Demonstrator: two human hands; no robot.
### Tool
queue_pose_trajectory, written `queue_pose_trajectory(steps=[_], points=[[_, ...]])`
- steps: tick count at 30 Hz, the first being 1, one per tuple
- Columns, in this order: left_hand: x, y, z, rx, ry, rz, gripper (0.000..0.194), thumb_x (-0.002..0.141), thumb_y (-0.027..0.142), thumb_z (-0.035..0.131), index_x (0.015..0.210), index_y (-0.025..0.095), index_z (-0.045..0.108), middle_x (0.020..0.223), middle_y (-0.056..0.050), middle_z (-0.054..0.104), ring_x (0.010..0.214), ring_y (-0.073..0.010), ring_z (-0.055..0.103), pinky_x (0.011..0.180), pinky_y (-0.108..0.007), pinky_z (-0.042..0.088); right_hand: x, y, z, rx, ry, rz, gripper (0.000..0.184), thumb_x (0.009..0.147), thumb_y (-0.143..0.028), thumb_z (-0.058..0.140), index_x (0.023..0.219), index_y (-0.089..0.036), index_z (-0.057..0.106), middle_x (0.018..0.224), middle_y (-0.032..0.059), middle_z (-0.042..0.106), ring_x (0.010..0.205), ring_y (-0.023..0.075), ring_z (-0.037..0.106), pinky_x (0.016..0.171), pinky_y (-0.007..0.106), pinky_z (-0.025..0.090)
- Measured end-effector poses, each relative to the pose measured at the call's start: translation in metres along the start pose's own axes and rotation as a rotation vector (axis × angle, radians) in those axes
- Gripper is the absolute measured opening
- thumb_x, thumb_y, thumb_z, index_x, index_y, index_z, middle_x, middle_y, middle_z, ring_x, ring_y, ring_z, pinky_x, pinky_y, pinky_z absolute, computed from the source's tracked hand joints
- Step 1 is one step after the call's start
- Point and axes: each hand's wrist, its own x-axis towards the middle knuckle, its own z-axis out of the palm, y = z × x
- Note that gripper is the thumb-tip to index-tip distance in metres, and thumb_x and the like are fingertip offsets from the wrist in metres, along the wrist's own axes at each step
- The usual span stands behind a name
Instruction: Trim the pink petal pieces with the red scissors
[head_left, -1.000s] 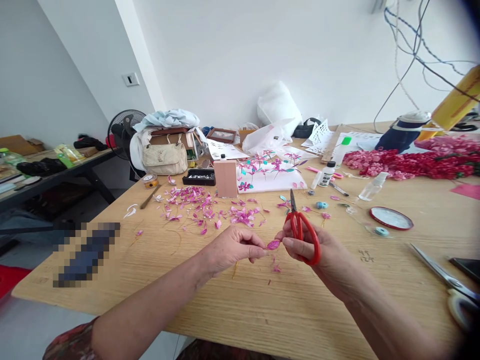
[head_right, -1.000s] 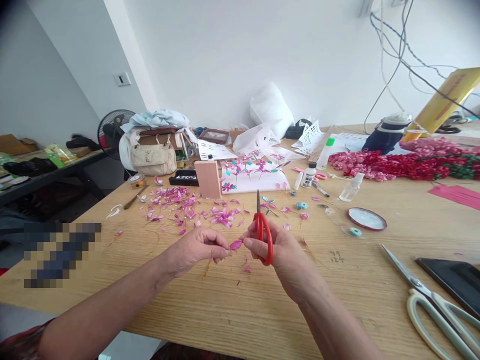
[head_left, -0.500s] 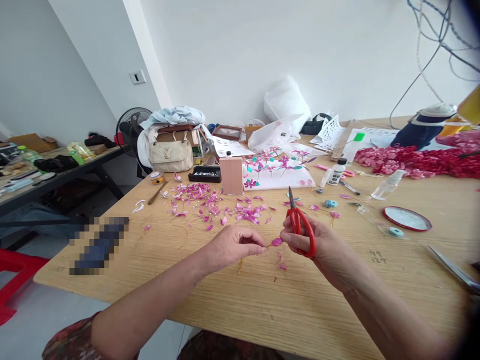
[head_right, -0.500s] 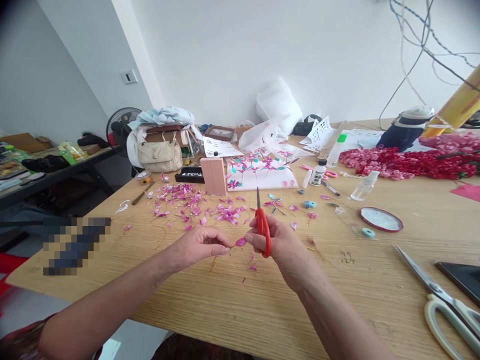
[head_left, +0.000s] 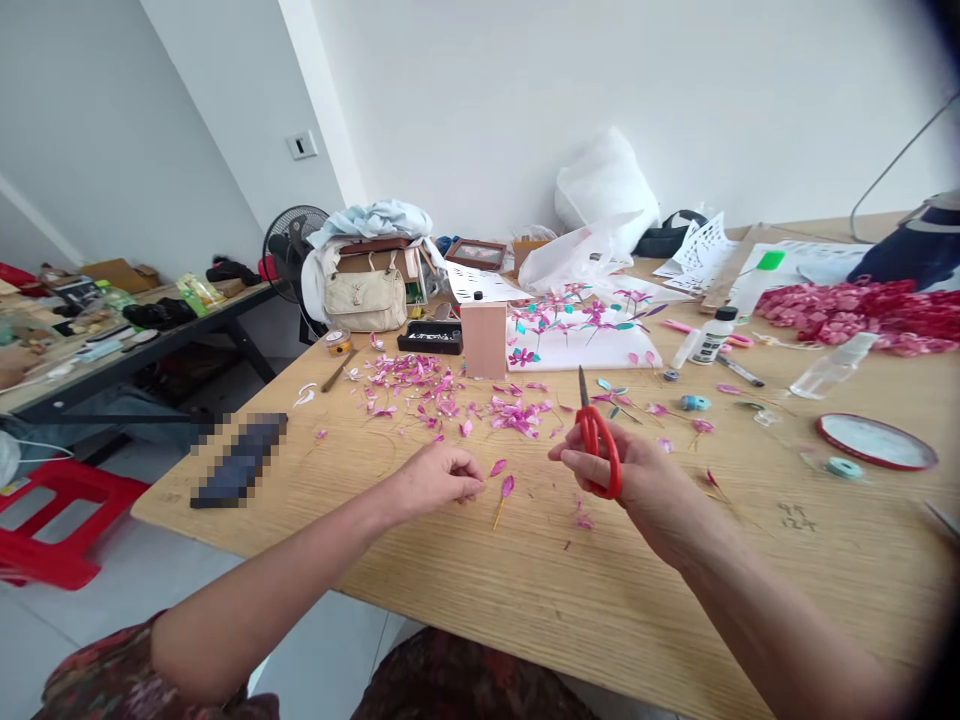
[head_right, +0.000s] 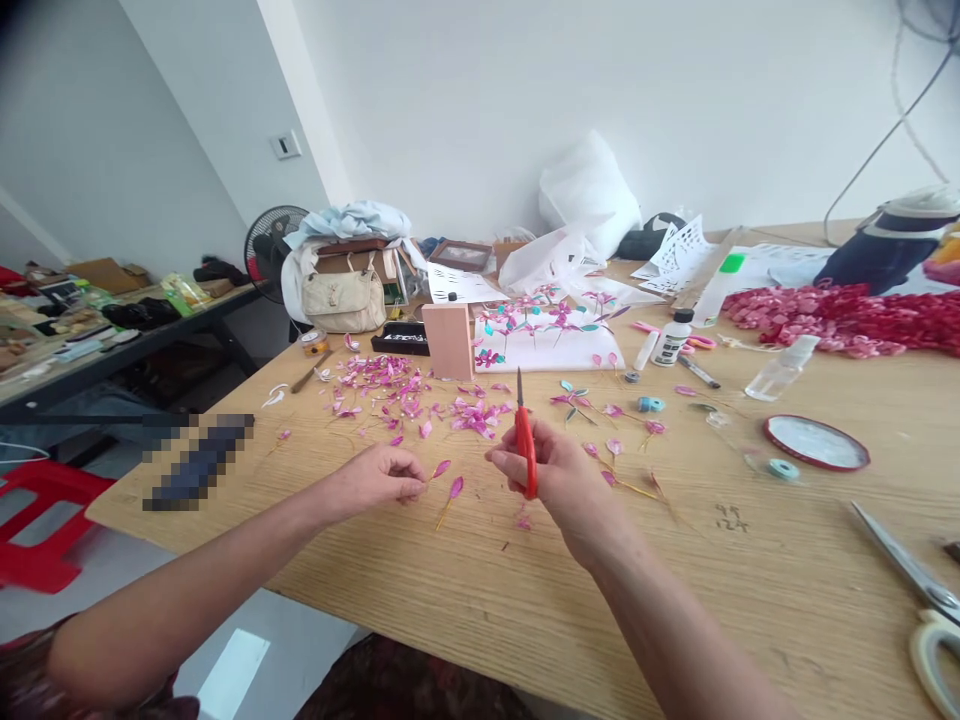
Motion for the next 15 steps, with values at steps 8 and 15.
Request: queue_pose_trajectory(steps=[8,15], points=[[0.005,-0.009,0.009,0.234,0.054,-0.010,0.010,0.068,0.016,0.052,0.066,0.015,0.062,0.065,0.001,0.059,0.064,-0.0126,0.051,0.060,-0.023,0.034,-0.015,0.006,-0.015,-0.082,0.014,-0.022,0.025,0.066,-0.039,0.071,0.074,-0.019,0.057,0.074,0.0042,0.065,0.053,0.0120,0.046,0.049,0.027,0.038],[0.008,-0.006,0.009,0.315,0.030,0.018,0.008,0.069,0.013,0.051,0.070,0.017,0.059,0.069,0.001,0.060,0.065,-0.0120,0.051,0.058,-0.021,0.035,-0.023,0.007,-0.031,-0.156,0.057,-0.049,0.029,0.068,-0.045,0.070,0.076,-0.020,0.058,0.079,0.0061,0.066,0.069,0.0194,0.055,0.055,0.029,0.041]])
